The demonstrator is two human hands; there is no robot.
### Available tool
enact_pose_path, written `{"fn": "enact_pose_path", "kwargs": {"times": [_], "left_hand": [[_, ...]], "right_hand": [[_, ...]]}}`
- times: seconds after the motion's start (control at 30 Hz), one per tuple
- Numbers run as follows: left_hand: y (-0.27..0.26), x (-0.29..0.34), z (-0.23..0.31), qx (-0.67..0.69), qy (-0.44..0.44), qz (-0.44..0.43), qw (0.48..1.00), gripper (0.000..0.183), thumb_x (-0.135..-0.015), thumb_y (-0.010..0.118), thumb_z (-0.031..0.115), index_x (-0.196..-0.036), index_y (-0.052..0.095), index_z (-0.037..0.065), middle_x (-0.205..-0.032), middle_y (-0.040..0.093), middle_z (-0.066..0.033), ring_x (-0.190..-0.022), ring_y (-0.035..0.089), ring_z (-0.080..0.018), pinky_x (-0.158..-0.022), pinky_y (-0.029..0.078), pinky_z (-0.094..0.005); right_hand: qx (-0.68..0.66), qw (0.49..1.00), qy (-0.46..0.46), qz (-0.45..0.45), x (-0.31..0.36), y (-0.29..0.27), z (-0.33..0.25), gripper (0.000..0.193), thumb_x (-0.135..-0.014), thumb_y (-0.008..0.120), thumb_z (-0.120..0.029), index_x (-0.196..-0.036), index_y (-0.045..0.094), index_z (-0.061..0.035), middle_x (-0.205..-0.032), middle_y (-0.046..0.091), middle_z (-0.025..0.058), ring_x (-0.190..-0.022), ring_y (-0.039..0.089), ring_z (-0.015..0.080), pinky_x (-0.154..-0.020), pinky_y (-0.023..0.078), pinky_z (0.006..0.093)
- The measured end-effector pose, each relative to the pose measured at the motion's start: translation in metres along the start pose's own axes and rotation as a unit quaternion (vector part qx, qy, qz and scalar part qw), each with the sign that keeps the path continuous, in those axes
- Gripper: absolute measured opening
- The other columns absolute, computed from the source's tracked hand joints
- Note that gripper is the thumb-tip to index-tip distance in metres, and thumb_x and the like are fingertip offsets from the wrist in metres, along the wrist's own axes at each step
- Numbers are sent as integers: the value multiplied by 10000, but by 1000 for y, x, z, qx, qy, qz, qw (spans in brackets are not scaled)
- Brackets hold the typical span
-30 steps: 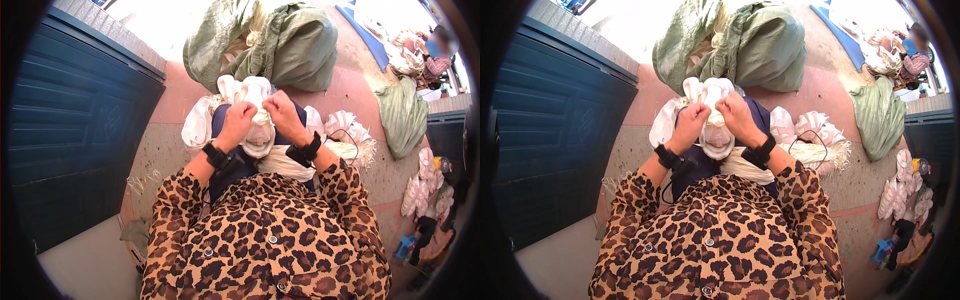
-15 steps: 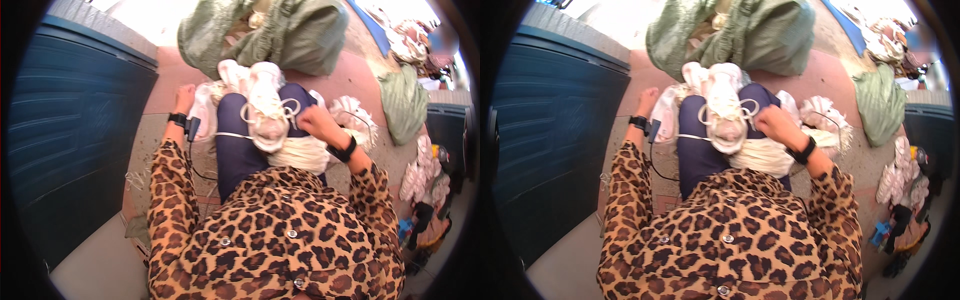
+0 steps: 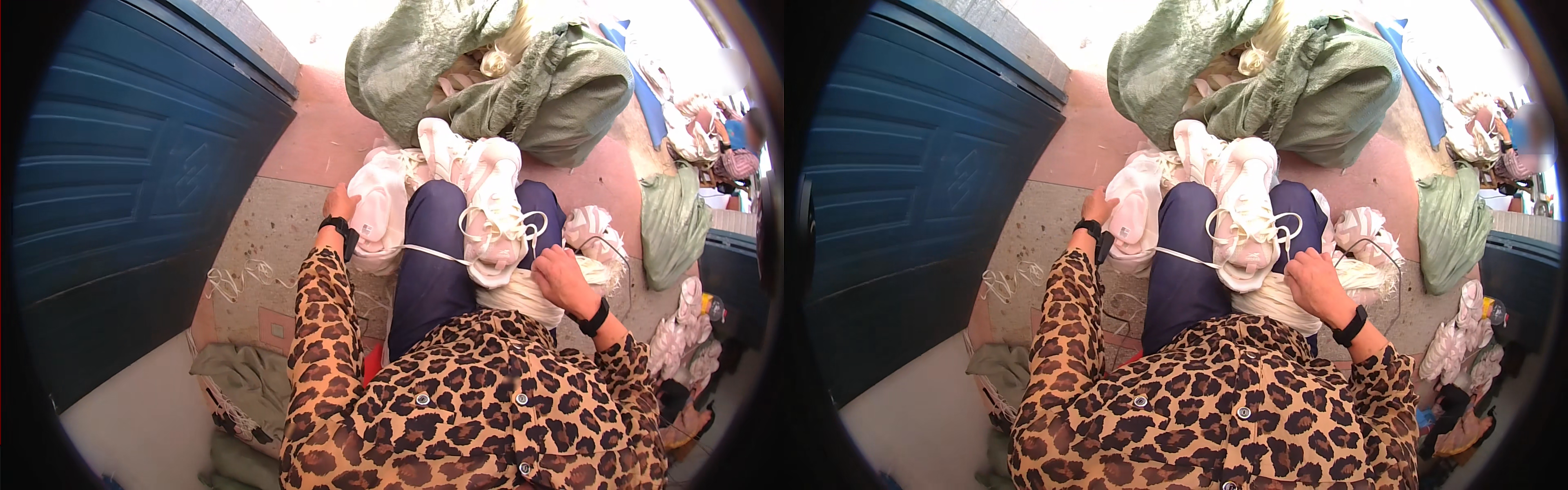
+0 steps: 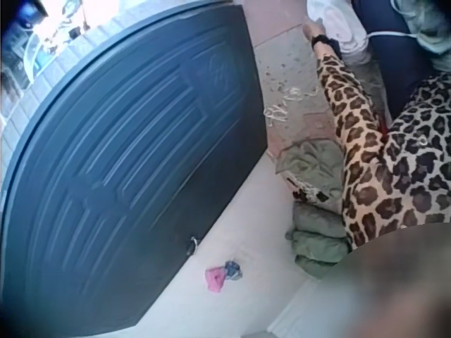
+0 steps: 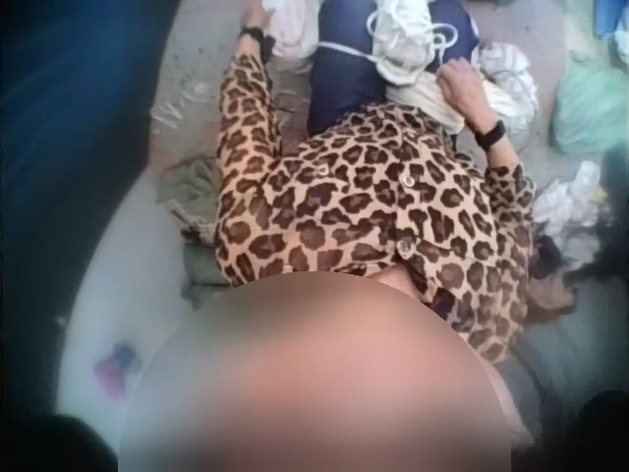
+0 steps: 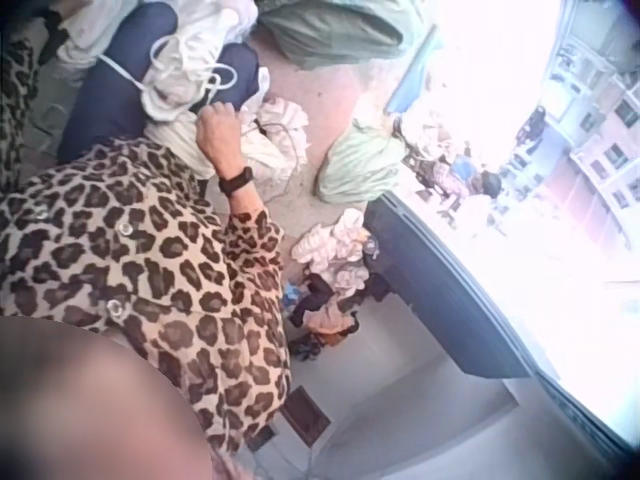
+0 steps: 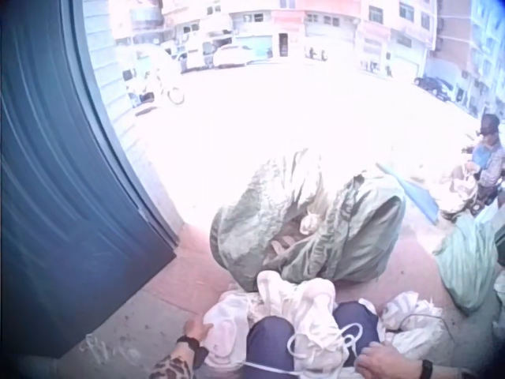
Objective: Stringing shoelaces through the eyelets of white sneakers.
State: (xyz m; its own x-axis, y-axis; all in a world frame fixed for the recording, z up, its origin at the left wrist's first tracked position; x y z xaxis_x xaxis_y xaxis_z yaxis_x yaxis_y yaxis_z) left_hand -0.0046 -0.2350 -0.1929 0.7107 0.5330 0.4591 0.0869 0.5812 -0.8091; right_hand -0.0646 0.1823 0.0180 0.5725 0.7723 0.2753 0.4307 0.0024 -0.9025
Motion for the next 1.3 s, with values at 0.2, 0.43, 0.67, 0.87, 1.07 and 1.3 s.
{"fn": "enact_pose_path", "kwargs": {"times": [0.2,0.43,0.67,0.87,1.07,1.3], "left_hand": [[-35,14,-17,36,27,110,993,278,-739,596,273,-867,617,27,-841,611,-194,-798,581,-358,-688,453,-414],[-138,100,-32,257,-53,245,934,250,-778,601,181,-646,532,-20,-472,515,-74,-352,487,-127,-350,381,-267],[-189,213,152,171,274,342,883,125,-801,605,101,-766,591,-19,-560,532,3,-500,447,-21,-453,368,-188],[-130,222,261,84,406,194,889,71,-715,578,49,-698,518,14,-583,534,-176,-523,574,-271,-476,418,-342],[-106,224,270,78,428,149,888,122,-700,607,83,-673,508,16,-536,527,-156,-505,573,-257,-468,428,-323],[-105,217,260,105,415,112,897,265,-700,695,206,-701,529,-1,-562,538,-118,-505,536,-163,-484,421,-282]], "right_hand": [[15,999,3,-41,-3,8,5,86,-727,561,-112,-793,529,-67,-725,504,77,-753,478,255,-663,349,370],[36,998,-47,7,1,12,13,39,-702,550,-88,-669,550,-67,-690,517,95,-717,504,255,-613,399,364],[61,990,-119,41,10,11,23,31,-699,524,-63,-704,549,-80,-672,529,62,-725,518,232,-647,405,346],[73,994,-71,42,12,25,40,157,-715,547,-74,-869,577,-77,-684,532,62,-717,523,250,-651,418,363],[71,990,-98,66,18,28,32,106,-708,579,-142,-805,597,-101,-697,539,31,-752,529,209,-678,389,334],[-43,975,-97,194,11,-16,12,32,-753,536,-85,-758,564,-71,-715,558,88,-739,542,233,-662,404,355]]}}
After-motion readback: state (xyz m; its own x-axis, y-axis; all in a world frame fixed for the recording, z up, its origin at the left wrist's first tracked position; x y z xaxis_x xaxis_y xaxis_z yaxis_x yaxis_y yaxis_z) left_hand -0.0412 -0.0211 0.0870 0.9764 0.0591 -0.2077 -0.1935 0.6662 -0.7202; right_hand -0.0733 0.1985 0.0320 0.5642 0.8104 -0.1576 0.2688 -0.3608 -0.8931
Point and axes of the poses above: each hand's wrist, its own x-axis away from the middle knuckle, its own y-axis out of the palm, z = x × y, the point moved 4 cm from there along -x, towards the middle knuckle
